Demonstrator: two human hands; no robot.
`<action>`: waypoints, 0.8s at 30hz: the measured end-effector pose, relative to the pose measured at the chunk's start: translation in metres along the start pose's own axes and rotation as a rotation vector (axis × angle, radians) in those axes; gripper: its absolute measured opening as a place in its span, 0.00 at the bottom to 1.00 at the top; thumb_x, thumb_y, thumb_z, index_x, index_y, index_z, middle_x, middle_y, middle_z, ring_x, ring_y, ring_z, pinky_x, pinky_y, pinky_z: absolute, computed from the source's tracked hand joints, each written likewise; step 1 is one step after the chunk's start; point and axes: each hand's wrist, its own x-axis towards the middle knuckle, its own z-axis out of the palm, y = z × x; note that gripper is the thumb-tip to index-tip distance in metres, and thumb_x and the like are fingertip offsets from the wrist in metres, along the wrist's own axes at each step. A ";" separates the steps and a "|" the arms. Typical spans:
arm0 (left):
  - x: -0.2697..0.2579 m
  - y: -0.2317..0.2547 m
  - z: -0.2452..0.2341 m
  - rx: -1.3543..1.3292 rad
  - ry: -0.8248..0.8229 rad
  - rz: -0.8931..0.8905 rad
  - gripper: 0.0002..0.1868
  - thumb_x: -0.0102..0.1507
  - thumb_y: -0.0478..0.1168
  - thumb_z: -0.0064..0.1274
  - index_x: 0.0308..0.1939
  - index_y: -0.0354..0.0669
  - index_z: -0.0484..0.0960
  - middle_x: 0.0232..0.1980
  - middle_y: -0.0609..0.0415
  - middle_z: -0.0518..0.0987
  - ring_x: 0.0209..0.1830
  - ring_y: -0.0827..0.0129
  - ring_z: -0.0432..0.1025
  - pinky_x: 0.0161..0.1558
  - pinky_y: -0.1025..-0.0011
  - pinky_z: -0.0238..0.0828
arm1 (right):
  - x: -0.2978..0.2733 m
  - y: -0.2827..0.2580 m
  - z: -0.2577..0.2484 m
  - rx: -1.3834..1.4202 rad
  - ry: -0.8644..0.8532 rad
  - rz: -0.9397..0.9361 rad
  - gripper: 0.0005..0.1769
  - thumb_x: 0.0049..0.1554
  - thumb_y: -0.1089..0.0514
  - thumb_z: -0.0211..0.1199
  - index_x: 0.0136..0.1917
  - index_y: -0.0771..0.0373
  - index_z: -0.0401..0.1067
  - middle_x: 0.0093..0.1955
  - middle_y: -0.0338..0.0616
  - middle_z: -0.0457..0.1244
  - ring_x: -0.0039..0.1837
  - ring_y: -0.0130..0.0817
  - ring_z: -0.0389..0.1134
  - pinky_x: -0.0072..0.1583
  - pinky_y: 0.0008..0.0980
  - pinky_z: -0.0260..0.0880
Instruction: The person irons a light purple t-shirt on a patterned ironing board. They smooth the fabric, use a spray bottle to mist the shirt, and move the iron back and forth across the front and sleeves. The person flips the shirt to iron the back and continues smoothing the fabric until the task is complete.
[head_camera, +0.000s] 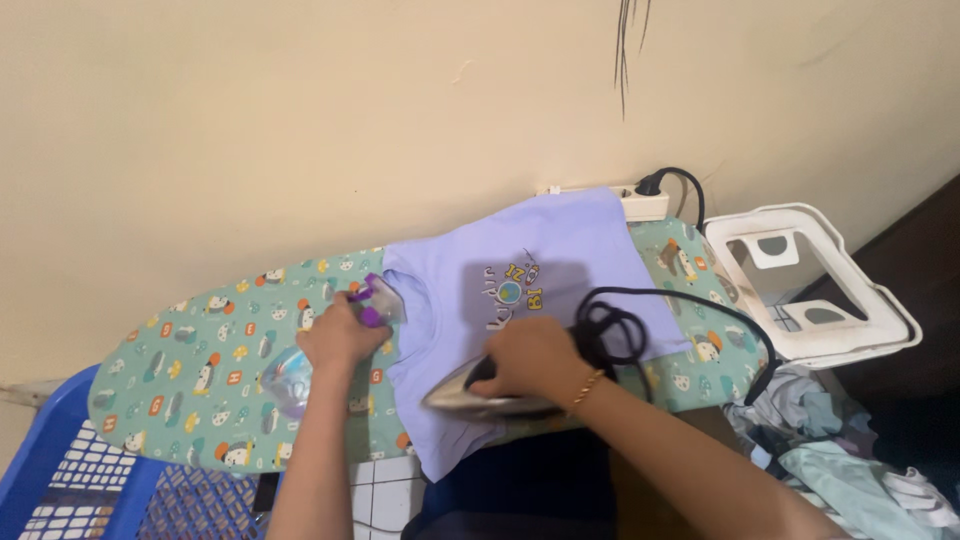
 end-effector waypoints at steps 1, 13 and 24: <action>-0.012 0.002 -0.003 0.003 0.035 0.039 0.42 0.46 0.52 0.67 0.64 0.51 0.73 0.52 0.50 0.83 0.54 0.53 0.77 0.54 0.50 0.70 | -0.004 0.012 -0.002 0.024 0.038 0.035 0.32 0.42 0.25 0.66 0.41 0.53 0.82 0.40 0.48 0.71 0.46 0.49 0.72 0.48 0.47 0.72; -0.156 -0.042 -0.069 -1.345 -0.258 0.240 0.27 0.57 0.34 0.49 0.63 0.46 0.77 0.50 0.56 0.83 0.36 0.74 0.77 0.28 0.68 0.80 | -0.025 0.060 -0.009 -0.025 0.045 0.163 0.33 0.43 0.24 0.64 0.47 0.50 0.82 0.42 0.45 0.72 0.48 0.46 0.73 0.49 0.45 0.73; -0.243 -0.029 -0.033 -0.799 -0.570 -0.159 0.24 0.63 0.42 0.58 0.64 0.62 0.80 0.29 0.41 0.81 0.15 0.65 0.73 0.22 0.64 0.74 | -0.027 0.060 -0.008 -0.062 0.066 0.141 0.34 0.44 0.24 0.62 0.42 0.54 0.82 0.40 0.47 0.71 0.46 0.46 0.73 0.48 0.44 0.72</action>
